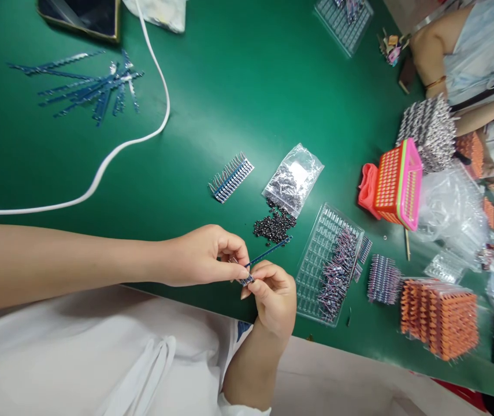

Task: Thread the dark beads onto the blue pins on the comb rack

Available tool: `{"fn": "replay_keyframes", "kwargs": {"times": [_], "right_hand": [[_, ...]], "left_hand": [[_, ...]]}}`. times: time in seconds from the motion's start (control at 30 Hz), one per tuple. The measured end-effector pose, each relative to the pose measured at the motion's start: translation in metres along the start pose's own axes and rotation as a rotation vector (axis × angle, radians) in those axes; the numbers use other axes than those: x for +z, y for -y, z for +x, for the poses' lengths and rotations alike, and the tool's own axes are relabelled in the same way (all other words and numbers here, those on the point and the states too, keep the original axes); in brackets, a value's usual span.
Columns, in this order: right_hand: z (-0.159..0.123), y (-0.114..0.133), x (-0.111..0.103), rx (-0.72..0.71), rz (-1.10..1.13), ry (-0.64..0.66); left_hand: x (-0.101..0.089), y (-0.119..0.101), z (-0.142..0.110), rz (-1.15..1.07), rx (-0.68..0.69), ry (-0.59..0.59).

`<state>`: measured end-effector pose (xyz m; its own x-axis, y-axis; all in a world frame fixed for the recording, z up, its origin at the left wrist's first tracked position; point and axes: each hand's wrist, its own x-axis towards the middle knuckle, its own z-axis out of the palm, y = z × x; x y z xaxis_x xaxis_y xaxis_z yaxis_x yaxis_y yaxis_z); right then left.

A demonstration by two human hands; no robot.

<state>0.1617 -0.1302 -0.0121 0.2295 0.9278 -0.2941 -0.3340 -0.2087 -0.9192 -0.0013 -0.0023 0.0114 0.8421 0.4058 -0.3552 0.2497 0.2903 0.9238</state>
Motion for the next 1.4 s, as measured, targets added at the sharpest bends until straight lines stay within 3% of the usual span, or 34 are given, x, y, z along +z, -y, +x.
{"fn": "replay_keyframes", "kwargs": {"times": [0.33,0.73,1.4], "right_hand": [[0.0010,0.0010,-0.0014,0.045,0.057,0.039],[0.0007,0.0013,0.0004,0.022,0.011,0.022],[-0.0009,0.0003,-0.0002,0.070,-0.005,0.018]], "left_hand": [[-0.0002,0.0010,0.0007,-0.018,-0.013,0.010],[0.0025,-0.0014,0.0020,-0.198,-0.096,0.027],[-0.0016,-0.0034,0.0004,0.079,-0.006,0.052]]}}
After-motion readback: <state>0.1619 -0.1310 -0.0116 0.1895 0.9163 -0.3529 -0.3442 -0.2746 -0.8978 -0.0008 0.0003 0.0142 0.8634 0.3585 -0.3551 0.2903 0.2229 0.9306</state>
